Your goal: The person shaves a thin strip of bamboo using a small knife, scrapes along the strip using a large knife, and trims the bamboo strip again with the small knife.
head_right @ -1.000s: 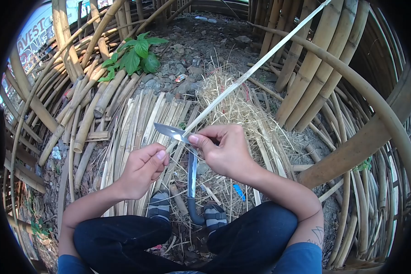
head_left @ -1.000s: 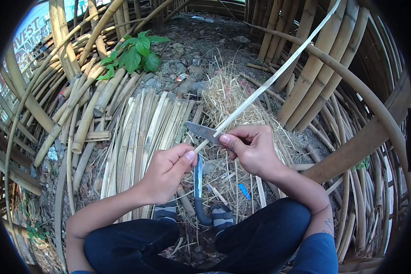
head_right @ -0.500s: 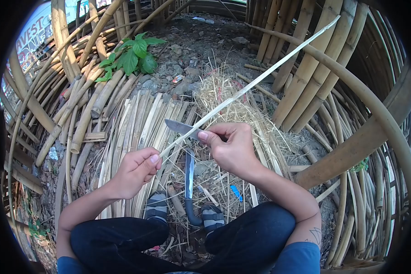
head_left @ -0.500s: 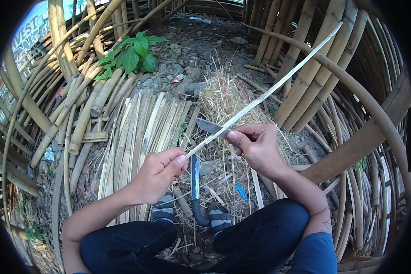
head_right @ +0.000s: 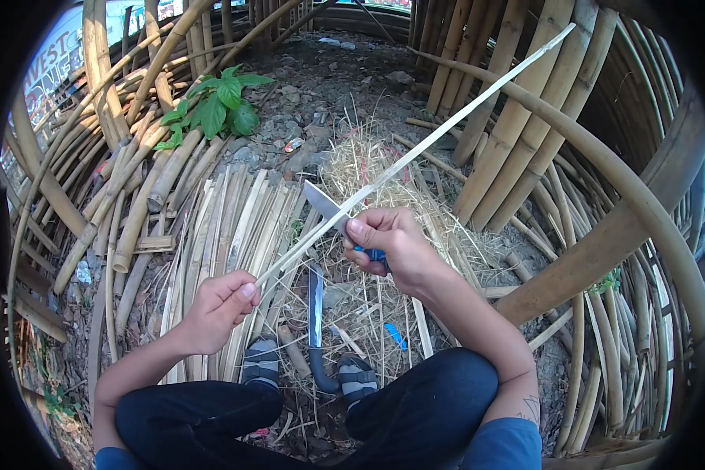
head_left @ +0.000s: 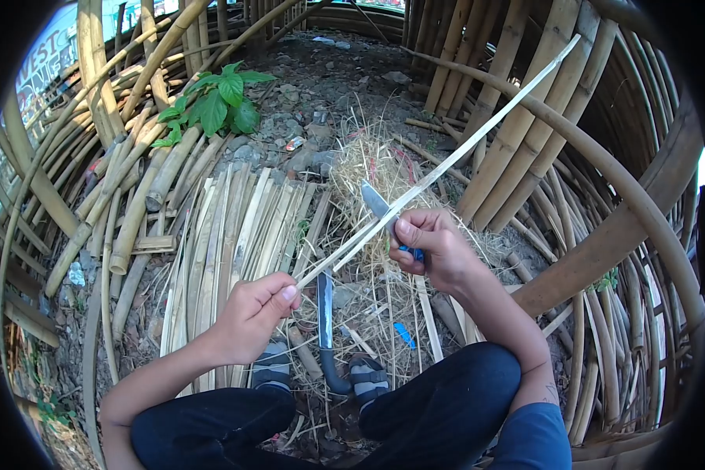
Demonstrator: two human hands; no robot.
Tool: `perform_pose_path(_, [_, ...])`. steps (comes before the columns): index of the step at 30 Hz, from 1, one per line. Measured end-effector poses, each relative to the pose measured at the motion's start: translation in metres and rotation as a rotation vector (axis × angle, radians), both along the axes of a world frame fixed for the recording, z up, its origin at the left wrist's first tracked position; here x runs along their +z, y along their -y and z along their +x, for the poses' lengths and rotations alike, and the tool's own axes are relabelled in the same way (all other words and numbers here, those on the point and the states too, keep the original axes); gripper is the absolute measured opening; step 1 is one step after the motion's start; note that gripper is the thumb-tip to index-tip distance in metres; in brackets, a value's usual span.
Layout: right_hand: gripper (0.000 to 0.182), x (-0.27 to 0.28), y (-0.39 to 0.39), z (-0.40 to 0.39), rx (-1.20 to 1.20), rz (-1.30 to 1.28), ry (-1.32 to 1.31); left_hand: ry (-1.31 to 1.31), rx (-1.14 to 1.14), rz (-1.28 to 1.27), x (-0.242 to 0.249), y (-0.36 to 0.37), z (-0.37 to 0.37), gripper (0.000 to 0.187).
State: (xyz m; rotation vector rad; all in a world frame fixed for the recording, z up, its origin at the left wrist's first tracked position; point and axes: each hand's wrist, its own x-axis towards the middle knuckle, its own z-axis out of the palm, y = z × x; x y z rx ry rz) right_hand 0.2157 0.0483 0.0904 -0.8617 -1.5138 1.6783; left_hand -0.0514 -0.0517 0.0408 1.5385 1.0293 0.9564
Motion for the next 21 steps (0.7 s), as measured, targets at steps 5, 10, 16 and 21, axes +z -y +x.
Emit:
perform_pose_path(5, [0.031,-0.009,-0.009,-0.003,0.191,-0.294,-0.189,-0.023,0.071,0.019,0.003,-0.002,0.007,0.023])
perform_pose_path(10, [0.025,-0.018,-0.01,-0.008,-0.094,0.311,0.257,-0.14,0.114,0.035,-0.001,-0.002,0.004,0.023])
perform_pose_path(16, [0.021,-0.015,-0.002,0.005,-0.353,0.535,0.466,-0.257,0.156,0.13,-0.001,0.001,-0.001,0.024])
perform_pose_path(21, [0.024,-0.007,0.003,0.012,0.015,-0.203,-0.142,-0.204,0.134,0.216,-0.009,0.002,-0.003,0.022])
